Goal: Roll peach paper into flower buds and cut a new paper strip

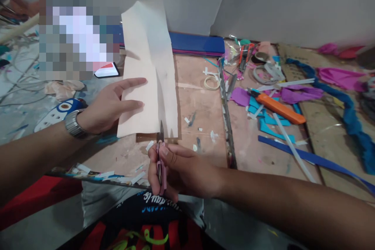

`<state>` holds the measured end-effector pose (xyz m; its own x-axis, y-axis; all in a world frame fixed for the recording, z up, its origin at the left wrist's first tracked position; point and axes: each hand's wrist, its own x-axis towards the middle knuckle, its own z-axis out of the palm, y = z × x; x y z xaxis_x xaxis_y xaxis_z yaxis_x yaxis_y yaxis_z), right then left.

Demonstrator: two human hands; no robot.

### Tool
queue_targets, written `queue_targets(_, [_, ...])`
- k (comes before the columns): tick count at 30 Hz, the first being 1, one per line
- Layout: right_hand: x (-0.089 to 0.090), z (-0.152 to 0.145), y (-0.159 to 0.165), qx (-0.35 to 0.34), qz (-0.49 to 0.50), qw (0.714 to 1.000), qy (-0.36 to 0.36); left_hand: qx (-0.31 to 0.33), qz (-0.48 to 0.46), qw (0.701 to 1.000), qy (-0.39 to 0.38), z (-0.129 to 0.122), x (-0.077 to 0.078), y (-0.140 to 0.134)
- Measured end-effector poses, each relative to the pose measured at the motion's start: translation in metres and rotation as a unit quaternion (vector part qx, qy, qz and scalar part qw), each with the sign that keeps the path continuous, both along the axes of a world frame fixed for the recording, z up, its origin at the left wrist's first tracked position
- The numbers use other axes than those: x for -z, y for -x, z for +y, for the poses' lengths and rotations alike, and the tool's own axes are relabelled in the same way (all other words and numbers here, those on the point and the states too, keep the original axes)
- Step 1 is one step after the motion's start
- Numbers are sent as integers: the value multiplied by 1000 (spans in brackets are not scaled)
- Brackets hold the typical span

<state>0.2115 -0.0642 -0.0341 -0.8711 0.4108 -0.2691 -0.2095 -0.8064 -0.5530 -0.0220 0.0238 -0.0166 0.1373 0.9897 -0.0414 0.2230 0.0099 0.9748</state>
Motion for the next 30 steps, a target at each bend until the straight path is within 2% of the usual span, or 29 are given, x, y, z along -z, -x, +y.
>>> queue_targets(7, [-4, 1, 0, 5, -8, 1000, -9, -8, -11, 1000, 20, -1, -2, -1])
queue_targets(30, [-2, 0, 1, 5, -10, 1000, -30, 5, -6, 1000, 15, -4, -2, -3])
